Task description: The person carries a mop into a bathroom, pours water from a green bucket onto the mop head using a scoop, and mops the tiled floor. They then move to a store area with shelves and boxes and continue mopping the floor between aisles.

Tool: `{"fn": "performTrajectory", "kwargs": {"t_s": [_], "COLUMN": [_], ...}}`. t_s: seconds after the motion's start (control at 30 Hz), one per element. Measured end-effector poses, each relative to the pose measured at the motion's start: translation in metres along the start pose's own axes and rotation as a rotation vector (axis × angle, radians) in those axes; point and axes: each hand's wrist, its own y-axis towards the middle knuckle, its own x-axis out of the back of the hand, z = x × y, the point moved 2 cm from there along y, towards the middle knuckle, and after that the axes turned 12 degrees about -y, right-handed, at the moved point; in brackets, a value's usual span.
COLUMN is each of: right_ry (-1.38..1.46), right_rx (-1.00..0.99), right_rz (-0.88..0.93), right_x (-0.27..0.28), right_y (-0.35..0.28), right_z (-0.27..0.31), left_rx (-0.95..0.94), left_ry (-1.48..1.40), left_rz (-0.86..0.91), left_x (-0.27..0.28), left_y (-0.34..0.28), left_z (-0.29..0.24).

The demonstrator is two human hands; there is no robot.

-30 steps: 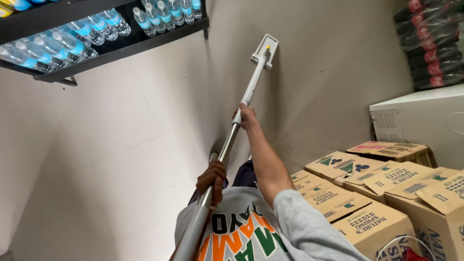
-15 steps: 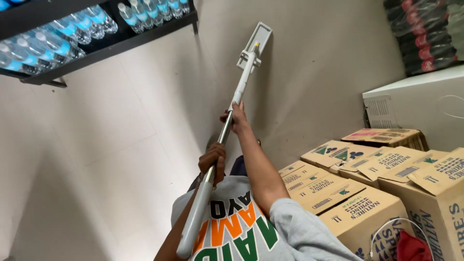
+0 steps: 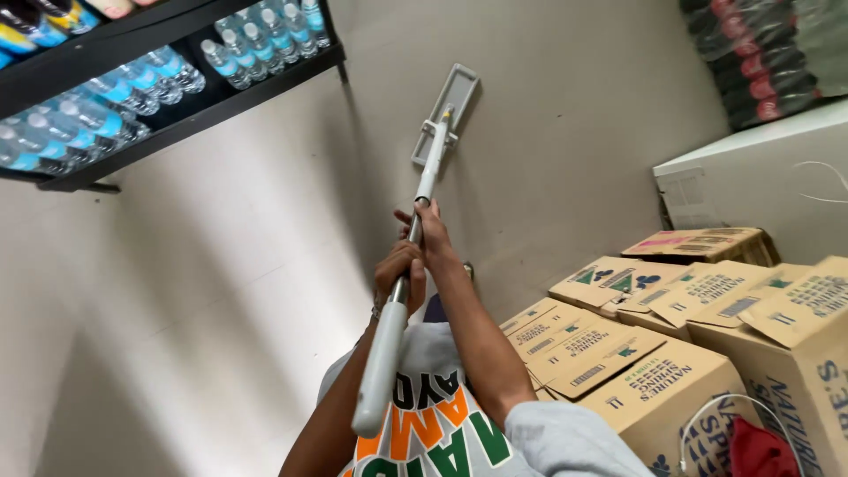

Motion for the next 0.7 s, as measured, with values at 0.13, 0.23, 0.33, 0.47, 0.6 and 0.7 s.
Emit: {"fn": "performTrajectory", "kwargs": {"t_s": [0.13, 0.23, 0.33, 0.47, 0.6, 0.7], "right_ry": [-0.014, -0.043, -0.143, -0.236, -0.546, -0.788], "right_rx": [0.015, -0.054, -0.063, -0.119, -0.204, -0.094], "right_rz": [0.016, 0.048, 0.034, 0.050, 0.047, 0.142], "right_x": [0.047, 0.073, 0.080, 0.102, 0.141, 0.203], "right_y": [0.024, 0.038, 0.043, 0.073, 0.116, 0.191], "right_z": [0.017, 0.037, 0.074, 0.124, 0.182, 0.200], "left_rx": [-0.021, -0.041, -0.057, -0.080, -0.066, 0.000], "left_ry": [0.053, 0.069, 0.101, 0.178, 0.245, 0.246], "left_rz": [0.018, 0.024, 0.039, 0.005, 0.079, 0.196], "left_x": [-0.038, -0.065, -0.089, -0.126, -0.174, -0.209], "left_y": [0.004, 0.014, 0.026, 0.045, 0.066, 0.072], "left_z": [0.009, 0.021, 0.042, 0.080, 0.120, 0.163]}}
